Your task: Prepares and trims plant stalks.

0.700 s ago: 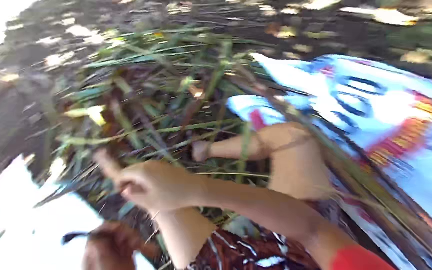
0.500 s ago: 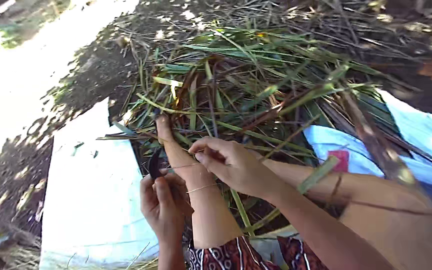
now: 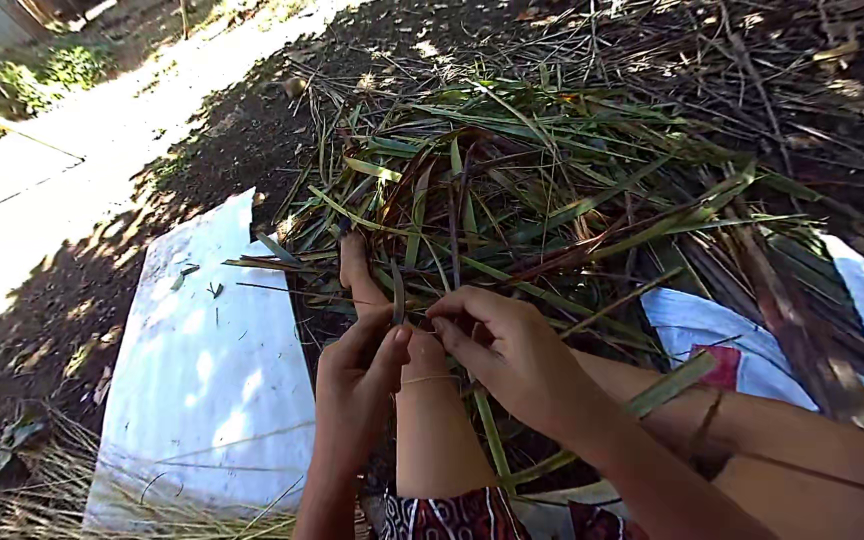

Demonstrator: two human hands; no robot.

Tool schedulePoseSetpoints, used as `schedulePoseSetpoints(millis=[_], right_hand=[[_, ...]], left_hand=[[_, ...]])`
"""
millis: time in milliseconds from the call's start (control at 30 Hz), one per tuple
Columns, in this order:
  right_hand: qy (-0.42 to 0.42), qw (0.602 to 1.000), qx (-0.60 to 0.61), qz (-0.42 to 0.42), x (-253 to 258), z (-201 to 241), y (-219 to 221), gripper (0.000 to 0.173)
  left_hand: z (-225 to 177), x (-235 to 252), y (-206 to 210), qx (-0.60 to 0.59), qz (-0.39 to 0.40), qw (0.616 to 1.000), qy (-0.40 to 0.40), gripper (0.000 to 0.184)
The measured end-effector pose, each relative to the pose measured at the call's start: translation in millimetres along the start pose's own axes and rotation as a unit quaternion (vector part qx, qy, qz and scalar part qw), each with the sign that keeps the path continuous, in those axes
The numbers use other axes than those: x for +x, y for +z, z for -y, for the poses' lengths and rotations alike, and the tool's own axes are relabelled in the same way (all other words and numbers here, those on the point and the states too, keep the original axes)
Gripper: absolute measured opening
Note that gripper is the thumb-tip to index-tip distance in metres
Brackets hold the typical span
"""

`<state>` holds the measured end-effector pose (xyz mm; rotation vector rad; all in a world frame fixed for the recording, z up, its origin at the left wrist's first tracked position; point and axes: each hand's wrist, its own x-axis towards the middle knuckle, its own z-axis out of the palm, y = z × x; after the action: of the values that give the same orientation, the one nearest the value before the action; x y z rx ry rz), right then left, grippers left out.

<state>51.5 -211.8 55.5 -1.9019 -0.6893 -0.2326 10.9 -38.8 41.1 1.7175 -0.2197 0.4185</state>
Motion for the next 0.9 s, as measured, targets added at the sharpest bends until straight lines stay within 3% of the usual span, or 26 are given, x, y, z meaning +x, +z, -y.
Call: schedulePoseSetpoints(millis=[233,400,600,733,900], right_hand=[[-0.041,0.998,-0.026,-0.047,-7.5,6.4,7.6,0.018],[0.012,0.995,0.091,0.047,1.0,19.5,1.8,0.023],[0.125,0.943,0.268,0.152,30.5,38.6,-4.2,0.012],[0.143,0.931,0.294,0.16,34.6,46.3,2.9,0.008],[0.101,0.954,0.252,0.123,29.1,53.0,10.9,0.008]], left_hand=[[-13.3,2.7,-5.7,-0.058,0.0,0.997,-0.054,0.021],[-17.0,2.4,-10.3,-0.075,0.004,0.997,-0.035,0.016],[-29.5,-1.0,-28.2,-0.051,0.002,0.999,0.001,0.019],[-38.7,-6.9,-36.6,0.021,0.0,1.0,0.0,0.029],[-40.7,-12.8,-44.6,0.028,0.032,0.999,-0.014,0.031]])
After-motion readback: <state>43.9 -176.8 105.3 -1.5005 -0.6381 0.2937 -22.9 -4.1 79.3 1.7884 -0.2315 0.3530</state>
